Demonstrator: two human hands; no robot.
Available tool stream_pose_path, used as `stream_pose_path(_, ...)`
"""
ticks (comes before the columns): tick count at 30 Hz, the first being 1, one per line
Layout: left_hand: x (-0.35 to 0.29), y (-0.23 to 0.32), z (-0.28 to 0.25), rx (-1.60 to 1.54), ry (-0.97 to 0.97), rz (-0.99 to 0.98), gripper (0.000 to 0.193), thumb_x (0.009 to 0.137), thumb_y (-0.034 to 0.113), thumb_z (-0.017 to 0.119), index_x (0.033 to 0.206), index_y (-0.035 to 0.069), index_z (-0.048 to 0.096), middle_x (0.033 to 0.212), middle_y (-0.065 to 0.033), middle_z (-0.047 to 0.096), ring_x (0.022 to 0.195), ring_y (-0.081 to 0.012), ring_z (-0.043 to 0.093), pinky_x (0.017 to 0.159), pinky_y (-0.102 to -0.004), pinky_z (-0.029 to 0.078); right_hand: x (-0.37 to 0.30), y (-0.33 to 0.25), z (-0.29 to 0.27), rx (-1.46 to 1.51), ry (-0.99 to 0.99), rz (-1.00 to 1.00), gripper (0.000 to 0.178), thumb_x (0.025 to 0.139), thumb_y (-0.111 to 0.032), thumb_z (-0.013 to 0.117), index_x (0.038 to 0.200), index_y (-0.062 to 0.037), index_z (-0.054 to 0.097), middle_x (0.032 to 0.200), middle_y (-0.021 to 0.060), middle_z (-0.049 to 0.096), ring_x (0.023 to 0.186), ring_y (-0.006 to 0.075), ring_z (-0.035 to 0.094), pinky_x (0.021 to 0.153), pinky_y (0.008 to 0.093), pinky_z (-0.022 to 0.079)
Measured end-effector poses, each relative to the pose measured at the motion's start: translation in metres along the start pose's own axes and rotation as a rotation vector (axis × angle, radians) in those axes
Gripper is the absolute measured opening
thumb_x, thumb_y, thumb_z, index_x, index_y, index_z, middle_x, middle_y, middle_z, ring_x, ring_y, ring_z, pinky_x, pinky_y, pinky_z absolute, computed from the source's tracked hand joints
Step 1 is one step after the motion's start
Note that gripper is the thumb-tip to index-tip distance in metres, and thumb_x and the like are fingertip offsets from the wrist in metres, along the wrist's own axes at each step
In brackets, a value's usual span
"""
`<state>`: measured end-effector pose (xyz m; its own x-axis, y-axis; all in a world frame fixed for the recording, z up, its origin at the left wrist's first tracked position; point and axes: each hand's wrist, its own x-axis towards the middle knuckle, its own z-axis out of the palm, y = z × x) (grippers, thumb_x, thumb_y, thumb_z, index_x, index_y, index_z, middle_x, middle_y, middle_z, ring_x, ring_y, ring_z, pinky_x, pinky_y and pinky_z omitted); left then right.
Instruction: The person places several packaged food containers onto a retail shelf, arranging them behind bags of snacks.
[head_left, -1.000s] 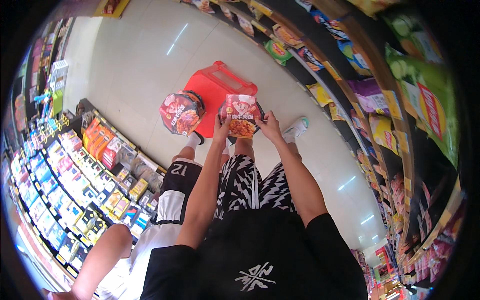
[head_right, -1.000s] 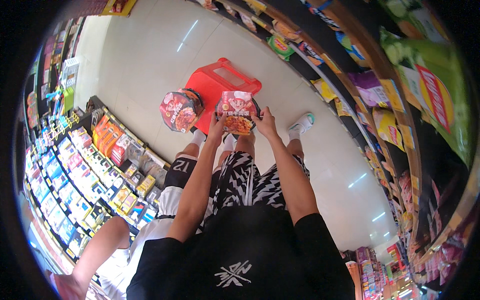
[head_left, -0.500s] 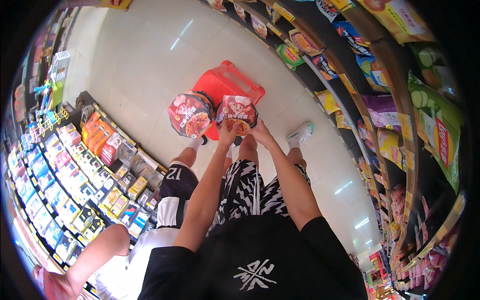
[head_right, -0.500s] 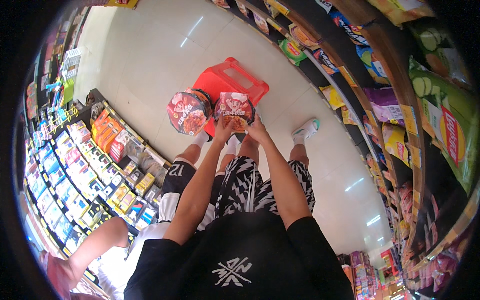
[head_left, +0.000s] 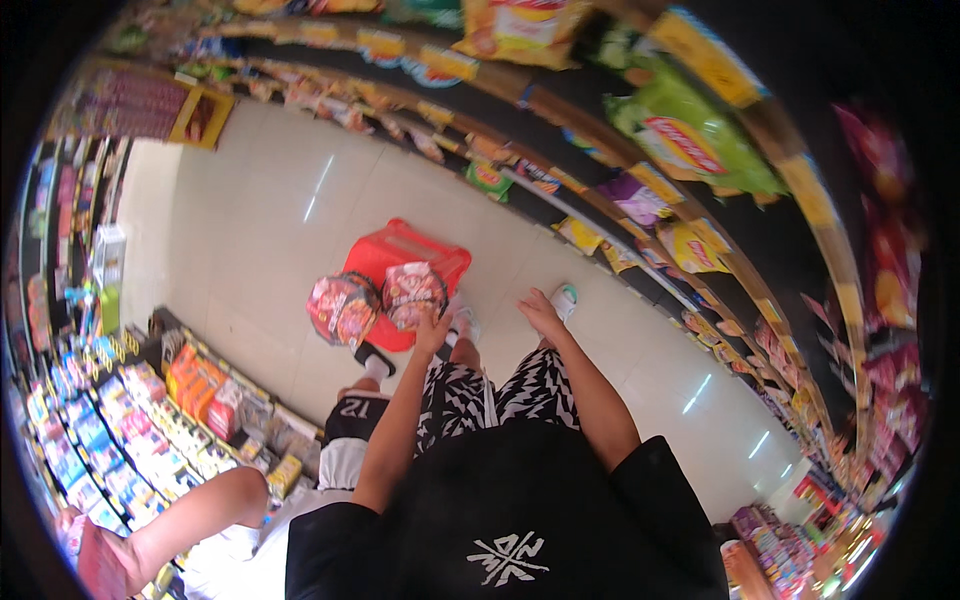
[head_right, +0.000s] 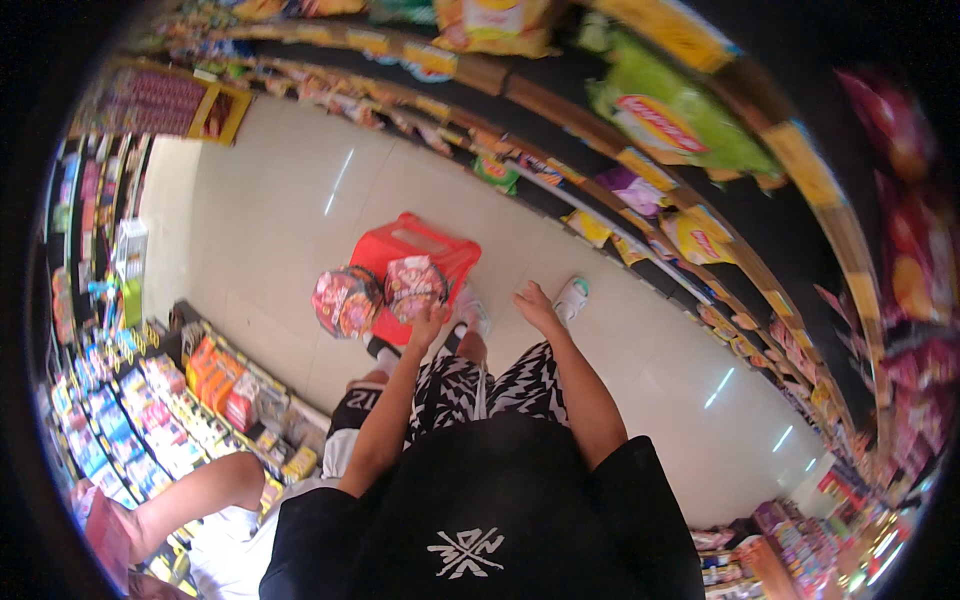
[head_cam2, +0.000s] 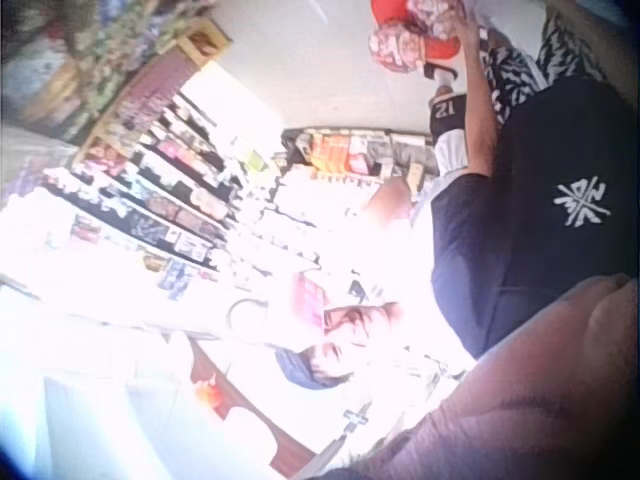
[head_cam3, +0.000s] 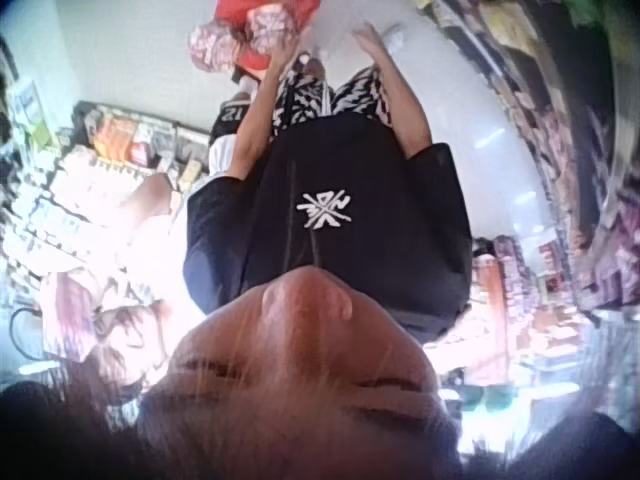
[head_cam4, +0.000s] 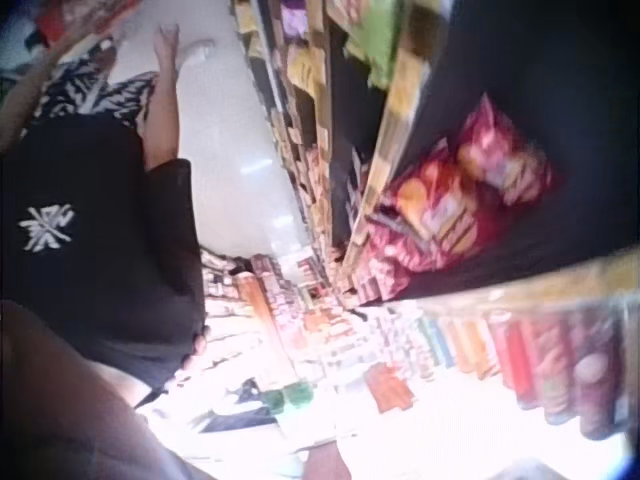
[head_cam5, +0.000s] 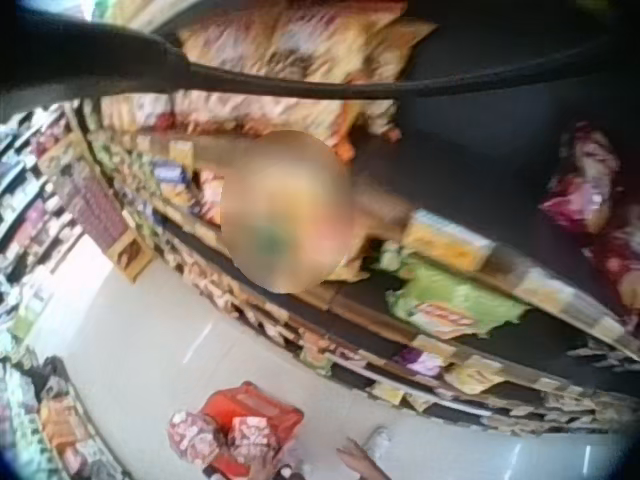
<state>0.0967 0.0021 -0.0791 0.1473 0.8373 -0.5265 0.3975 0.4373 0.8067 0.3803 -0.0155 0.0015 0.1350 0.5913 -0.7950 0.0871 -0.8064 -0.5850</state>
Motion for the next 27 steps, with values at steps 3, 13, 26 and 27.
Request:
stream_pose_path(3, -0.02, 0.068, 0.021, -0.115, -0.217, -0.043, 0.054, 0.088, 0.02, 0.056, 0.131, -0.006, 0.036, 0.119, -0.0122, 0.053, 0.104, -0.0176, 0.052, 0.091, -0.029, 0.04, -0.006, 0.063, -0.058, 0.23, 0.116, -0.026, 0.068, 0.082, -0.032, 0.062, 0.136, -0.0044, 0.03, 0.121, 0.0142, 0.05, 0.107, 0.0221, 0.05, 0.087, 0.0319, 0.043)
stream_pose_path(13, -0.042, 0.208, 0.098, 0.024, -0.702, 0.121, 0.042, 0.091, 0.016, 0.053, 0.13, 0.005, 0.041, 0.112, -0.0118, 0.059, 0.106, -0.0163, 0.053, 0.094, -0.0269, 0.039, -0.102, 0.147, -0.124, 0.645, 0.561, -0.01, 0.047, 0.082, -0.023, 0.059, 0.124, -0.0078, 0.045, 0.103, 0.0049, 0.057, 0.091, 0.0147, 0.053, 0.076, 0.0319, 0.044)
stream_pose_path(26, -0.103, 0.451, 0.281, -0.003, -1.013, 0.593, 0.04, 0.093, 0.029, 0.049, 0.128, 0.01, 0.043, 0.122, -0.0068, 0.053, 0.114, -0.0162, 0.048, 0.093, -0.0293, 0.038, -0.237, 0.013, -0.364, 0.89, 1.318, -0.909, 0.034, 0.091, -0.023, 0.054, 0.118, -0.0032, 0.052, 0.103, 0.0021, 0.058, 0.093, 0.0093, 0.053, 0.078, 0.0227, 0.042)
stream_pose_path(27, -0.113, 0.466, 0.299, -0.011, -1.023, 0.609, 0.04, 0.093, 0.028, 0.049, 0.128, 0.01, 0.043, 0.123, -0.0068, 0.053, 0.114, -0.0167, 0.048, 0.093, -0.0295, 0.038, -0.249, 0.005, -0.39, 0.943, 1.332, -0.966, 0.034, 0.091, -0.023, 0.054, 0.117, -0.0026, 0.052, 0.104, 0.0021, 0.058, 0.095, 0.01, 0.052, 0.079, 0.0234, 0.042)
